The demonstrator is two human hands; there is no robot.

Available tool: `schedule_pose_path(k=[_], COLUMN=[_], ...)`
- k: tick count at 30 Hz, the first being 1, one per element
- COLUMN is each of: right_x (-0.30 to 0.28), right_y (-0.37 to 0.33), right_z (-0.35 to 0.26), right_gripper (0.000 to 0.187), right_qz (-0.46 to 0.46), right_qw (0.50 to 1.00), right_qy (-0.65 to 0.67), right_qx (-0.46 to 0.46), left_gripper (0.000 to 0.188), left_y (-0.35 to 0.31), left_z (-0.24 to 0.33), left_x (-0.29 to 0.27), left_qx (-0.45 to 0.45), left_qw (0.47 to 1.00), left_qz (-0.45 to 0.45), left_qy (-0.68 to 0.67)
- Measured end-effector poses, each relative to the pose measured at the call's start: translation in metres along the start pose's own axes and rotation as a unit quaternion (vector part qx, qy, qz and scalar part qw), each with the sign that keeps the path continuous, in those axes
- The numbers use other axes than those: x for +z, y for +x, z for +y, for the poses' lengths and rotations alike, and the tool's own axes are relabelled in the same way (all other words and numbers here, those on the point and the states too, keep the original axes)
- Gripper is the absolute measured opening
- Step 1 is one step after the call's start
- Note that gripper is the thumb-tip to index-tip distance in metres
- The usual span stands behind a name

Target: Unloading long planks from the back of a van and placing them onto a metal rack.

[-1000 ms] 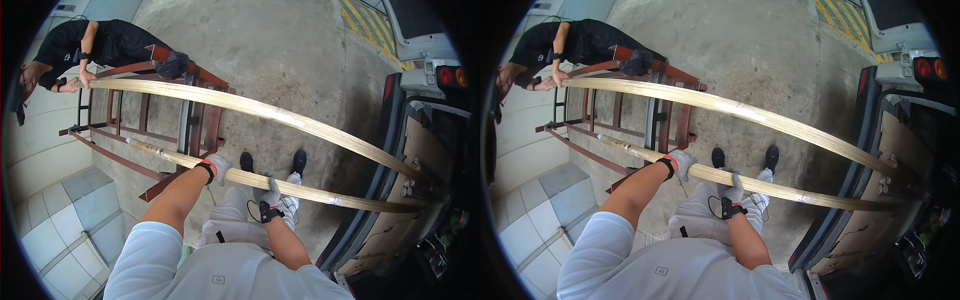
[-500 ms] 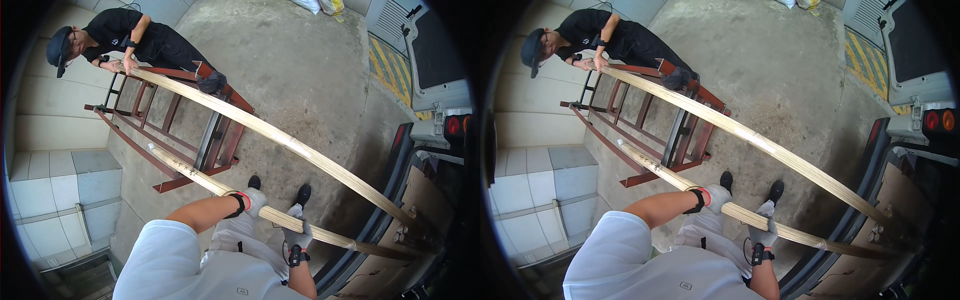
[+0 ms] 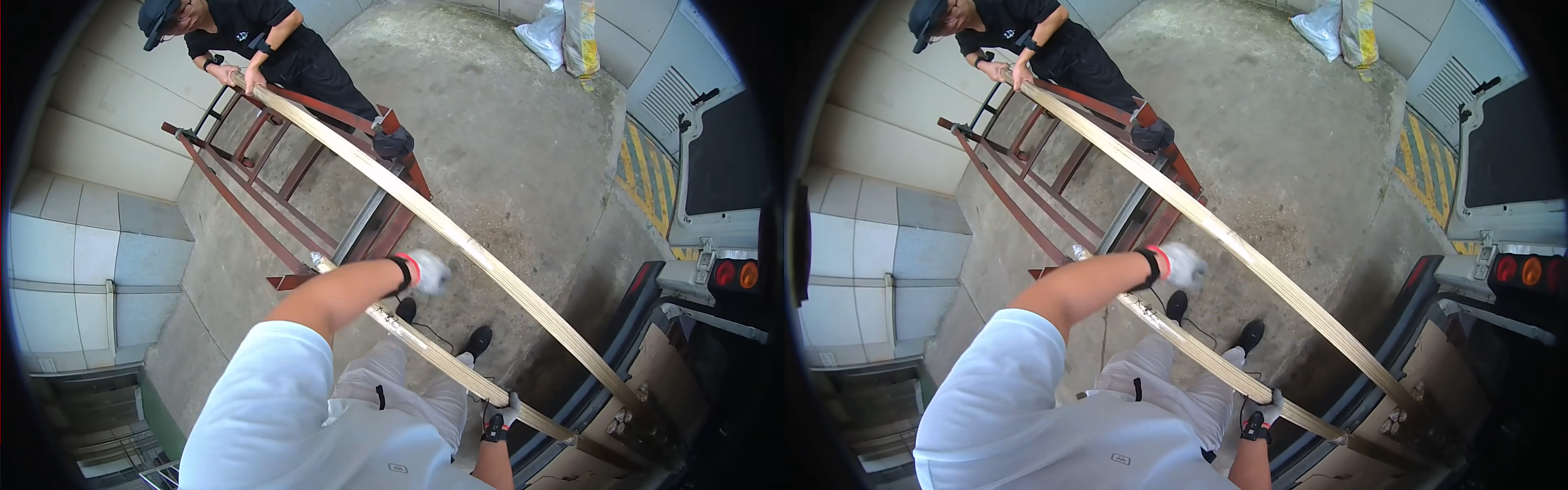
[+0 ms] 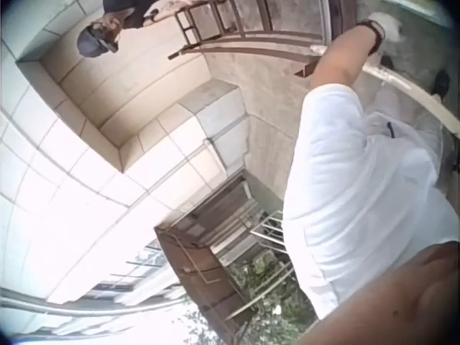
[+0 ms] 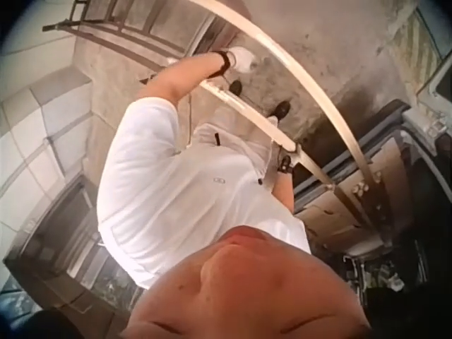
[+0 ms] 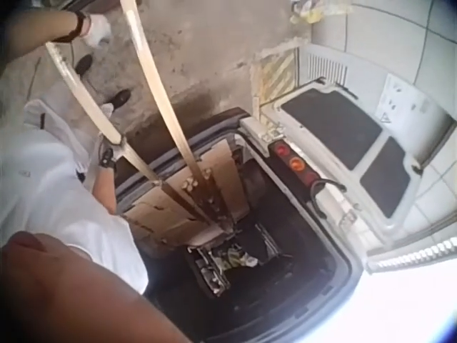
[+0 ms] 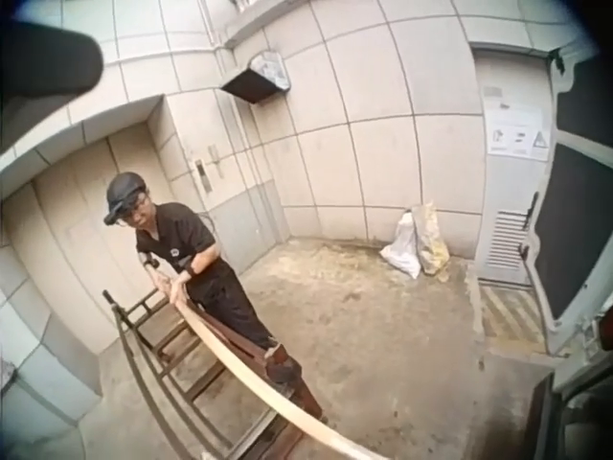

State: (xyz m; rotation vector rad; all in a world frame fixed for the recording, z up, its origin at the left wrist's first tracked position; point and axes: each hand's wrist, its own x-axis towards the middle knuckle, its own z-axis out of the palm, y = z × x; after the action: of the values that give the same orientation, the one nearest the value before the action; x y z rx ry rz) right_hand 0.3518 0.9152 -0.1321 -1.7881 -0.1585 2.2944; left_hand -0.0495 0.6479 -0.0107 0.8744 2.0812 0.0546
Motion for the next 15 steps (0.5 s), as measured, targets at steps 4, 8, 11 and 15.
schedule_pose_path(k=[4, 8, 11, 15], right_x=[-0.011, 0.006, 0.021, 0.025], right_y=[-0.024, -0.058, -0.081, -0.102], right_z=[-0.007, -0.018, -0.024, -0.028], right_gripper=[0.012, 0.012, 0.013, 0.014], right_qz=[0.002, 0.008, -0.011, 0.007], right_qw=[0.999, 0.999, 1.0, 0.998], right_qy=[-0.032, -0.035, -0.022, -0.031], right_qx=[0.0, -0.005, -0.01, -0.045], left_gripper=[0.041, 0.046, 0.046, 0.042], left_y=[-0.086, -0.154, -0.152, -0.125], left_z=[-0.156, -0.233, -0.253, -0.265], left_x=[-0.051, -0.046, -0.047, -0.057], left_qx=[-0.211, -0.299, -0.295, -0.244], left_qw=[0.971, 0.94, 0.916, 0.879], left_qz=[0.112, 0.154, 0.234, 0.305], left_qy=[-0.009, -0.064, -0.142, -0.272])
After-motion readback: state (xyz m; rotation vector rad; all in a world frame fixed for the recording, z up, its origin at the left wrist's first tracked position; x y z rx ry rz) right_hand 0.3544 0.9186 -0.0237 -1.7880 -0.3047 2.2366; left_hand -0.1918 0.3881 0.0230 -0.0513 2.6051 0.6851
